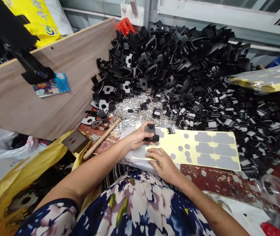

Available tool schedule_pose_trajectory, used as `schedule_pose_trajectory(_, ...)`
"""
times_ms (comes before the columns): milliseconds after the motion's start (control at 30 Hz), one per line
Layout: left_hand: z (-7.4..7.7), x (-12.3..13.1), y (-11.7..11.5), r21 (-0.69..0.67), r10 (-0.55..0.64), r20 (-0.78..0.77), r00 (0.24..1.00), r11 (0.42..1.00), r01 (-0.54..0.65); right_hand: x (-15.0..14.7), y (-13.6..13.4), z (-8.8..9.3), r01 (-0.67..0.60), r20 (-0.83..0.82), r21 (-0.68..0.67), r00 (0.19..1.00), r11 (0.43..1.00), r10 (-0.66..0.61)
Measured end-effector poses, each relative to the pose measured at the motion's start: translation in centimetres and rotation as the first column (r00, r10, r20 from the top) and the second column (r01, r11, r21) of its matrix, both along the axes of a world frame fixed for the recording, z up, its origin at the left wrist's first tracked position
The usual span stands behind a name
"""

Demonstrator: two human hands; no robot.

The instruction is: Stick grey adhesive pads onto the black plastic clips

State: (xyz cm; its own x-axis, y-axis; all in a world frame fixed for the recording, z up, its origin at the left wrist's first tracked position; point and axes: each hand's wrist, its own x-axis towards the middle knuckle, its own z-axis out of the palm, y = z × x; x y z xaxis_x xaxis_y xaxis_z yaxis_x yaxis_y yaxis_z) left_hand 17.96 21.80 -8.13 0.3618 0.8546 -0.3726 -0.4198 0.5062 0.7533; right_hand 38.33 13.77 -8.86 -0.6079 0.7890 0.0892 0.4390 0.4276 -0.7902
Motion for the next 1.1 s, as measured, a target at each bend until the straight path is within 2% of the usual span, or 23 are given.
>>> schedule_pose_trajectory(100, -1.2, 0.8, 0.0, -0.013, -0.102, 0.005, 0.995, 0.995, 0.102, 0.0, 0.2, -0.2, -0.01, 0.003, -0.08, 1.0, 0.997, 0.01)
schedule_pose_trajectory(167, -1.6, 0.8, 0.2, -0.016, -0.095, 0.017, 0.995, 0.995, 0.096, 0.2, 0.3, 0.9, -0.038, -0.043, -0.203, 0.999, 0.978, 0.03)
schedule_pose_trajectory(200, -1.7, 0.7, 0.3, -0.016, -0.094, 0.021, 0.995, 0.995, 0.094, 0.4, 0.3, 1.8, -0.088, -0.087, -0.284, 0.994, 0.955, 0.065)
schedule_pose_trajectory(267, -1.7, 0.6, 0.5, -0.015, -0.104, 0.013, 0.994, 0.994, 0.105, 0.9, 0.1, 3.9, -0.26, -0.208, -0.416, 0.96, 0.871, 0.187)
schedule_pose_trajectory(300, -1.6, 0.6, 0.5, -0.015, -0.108, 0.005, 0.994, 0.994, 0.108, 1.1, 0.1, 4.9, -0.335, -0.262, -0.442, 0.935, 0.832, 0.237)
schedule_pose_trajectory(333, -1.4, 0.7, 0.4, -0.017, -0.104, -0.003, 0.995, 0.994, 0.104, 1.3, 0.2, 5.7, -0.36, -0.296, -0.436, 0.923, 0.824, 0.247)
schedule_pose_trajectory(367, -1.2, 0.7, 0.3, -0.016, -0.082, -0.005, 0.997, 0.997, 0.082, 1.5, 0.4, 6.2, -0.316, -0.307, -0.399, 0.931, 0.86, 0.199)
schedule_pose_trajectory(433, -0.6, 0.7, -0.3, -0.018, -0.014, 0.034, 0.999, 1.0, 0.015, 1.9, 1.3, 6.2, -0.032, -0.303, -0.272, 0.951, 0.962, -0.054)
schedule_pose_trajectory(467, -0.2, 0.7, -0.7, -0.027, 0.013, 0.076, 0.997, 1.0, -0.011, 2.1, 1.9, 5.8, 0.138, -0.315, -0.211, 0.928, 0.968, -0.201)
schedule_pose_trajectory(500, 0.2, 0.7, -1.1, -0.038, 0.035, 0.124, 0.992, 0.999, -0.03, 2.2, 2.5, 5.1, 0.273, -0.337, -0.169, 0.887, 0.947, -0.316)
schedule_pose_trajectory(567, 0.9, 0.8, -2.0, -0.065, 0.065, 0.205, 0.977, 0.996, -0.053, 2.3, 3.7, 3.5, 0.394, -0.378, -0.148, 0.825, 0.907, -0.42)
schedule_pose_trajectory(700, 1.6, 1.3, -3.3, -0.068, 0.106, 0.257, 0.96, 0.993, -0.092, 1.8, 4.6, 1.4, 0.4, -0.406, -0.173, 0.804, 0.9, -0.435)
schedule_pose_trajectory(833, 1.5, 1.8, -3.6, -0.069, 0.055, 0.281, 0.958, 0.997, -0.037, 0.9, 4.5, 1.1, 0.392, -0.404, -0.182, 0.806, 0.902, -0.432)
schedule_pose_trajectory(1100, 1.1, 2.1, -3.4, -0.05, 0.056, 0.288, 0.956, 0.998, -0.044, 0.5, 4.7, 0.5, 0.413, -0.405, -0.177, 0.797, 0.893, -0.448)
